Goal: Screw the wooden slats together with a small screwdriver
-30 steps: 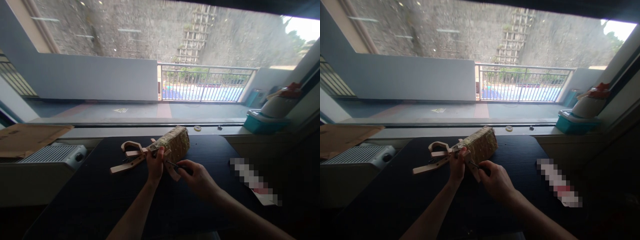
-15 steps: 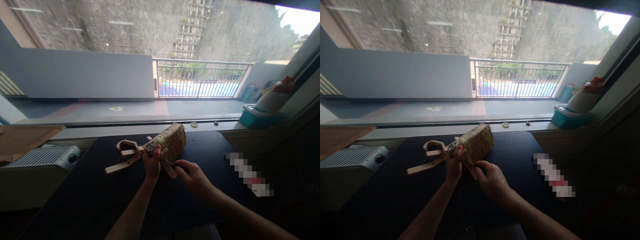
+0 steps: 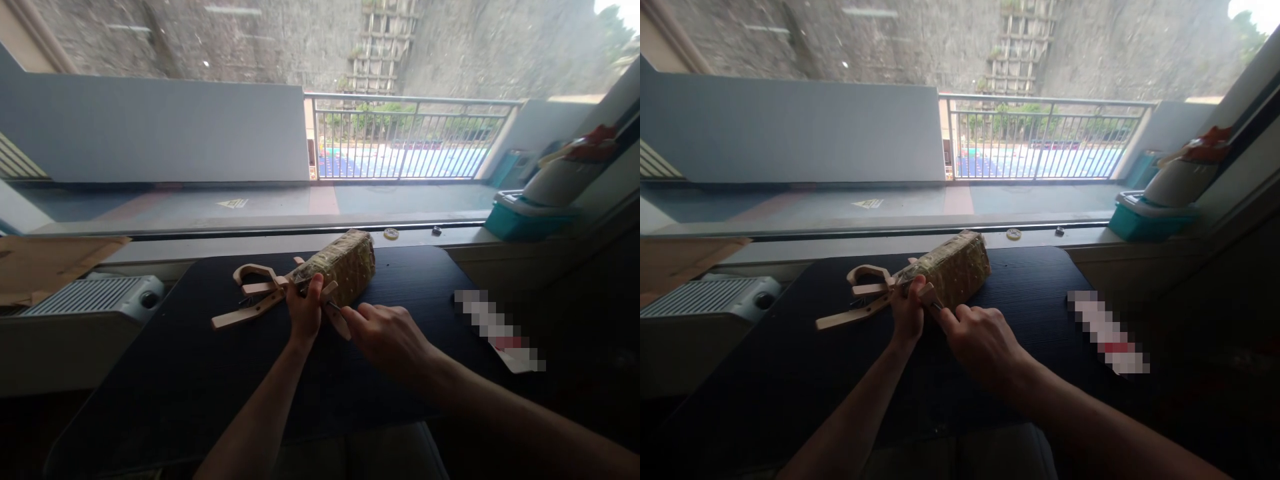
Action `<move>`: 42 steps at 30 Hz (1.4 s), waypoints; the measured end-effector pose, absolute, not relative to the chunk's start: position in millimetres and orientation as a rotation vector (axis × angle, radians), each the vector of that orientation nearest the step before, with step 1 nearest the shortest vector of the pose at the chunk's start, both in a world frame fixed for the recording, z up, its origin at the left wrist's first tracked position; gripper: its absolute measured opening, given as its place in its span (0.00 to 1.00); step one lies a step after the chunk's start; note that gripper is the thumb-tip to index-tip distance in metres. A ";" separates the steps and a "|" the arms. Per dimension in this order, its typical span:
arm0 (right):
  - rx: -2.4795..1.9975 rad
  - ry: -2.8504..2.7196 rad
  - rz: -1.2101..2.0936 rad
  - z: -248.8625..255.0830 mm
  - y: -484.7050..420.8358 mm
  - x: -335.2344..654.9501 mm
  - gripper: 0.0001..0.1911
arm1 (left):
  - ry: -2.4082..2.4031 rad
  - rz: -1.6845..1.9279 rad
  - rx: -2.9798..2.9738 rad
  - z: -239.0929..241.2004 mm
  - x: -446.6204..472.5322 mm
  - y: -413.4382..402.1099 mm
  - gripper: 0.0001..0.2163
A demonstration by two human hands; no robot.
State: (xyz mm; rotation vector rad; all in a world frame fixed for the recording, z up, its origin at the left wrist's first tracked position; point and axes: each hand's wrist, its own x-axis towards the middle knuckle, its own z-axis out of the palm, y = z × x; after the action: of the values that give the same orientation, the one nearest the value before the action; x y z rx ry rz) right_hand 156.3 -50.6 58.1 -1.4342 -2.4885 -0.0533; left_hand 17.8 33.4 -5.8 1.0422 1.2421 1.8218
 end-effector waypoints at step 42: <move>-1.236 -2.546 0.005 74.4 -40.0 168.6 0.12 | 1.212 1.918 0.993 -11.8 20.2 41.7 0.13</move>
State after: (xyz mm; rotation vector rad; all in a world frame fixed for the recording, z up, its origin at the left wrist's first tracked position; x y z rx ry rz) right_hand 168.6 -40.0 74.4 -1.2357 -2.5465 0.0046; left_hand 20.2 41.7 -11.8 0.9931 1.2117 1.9175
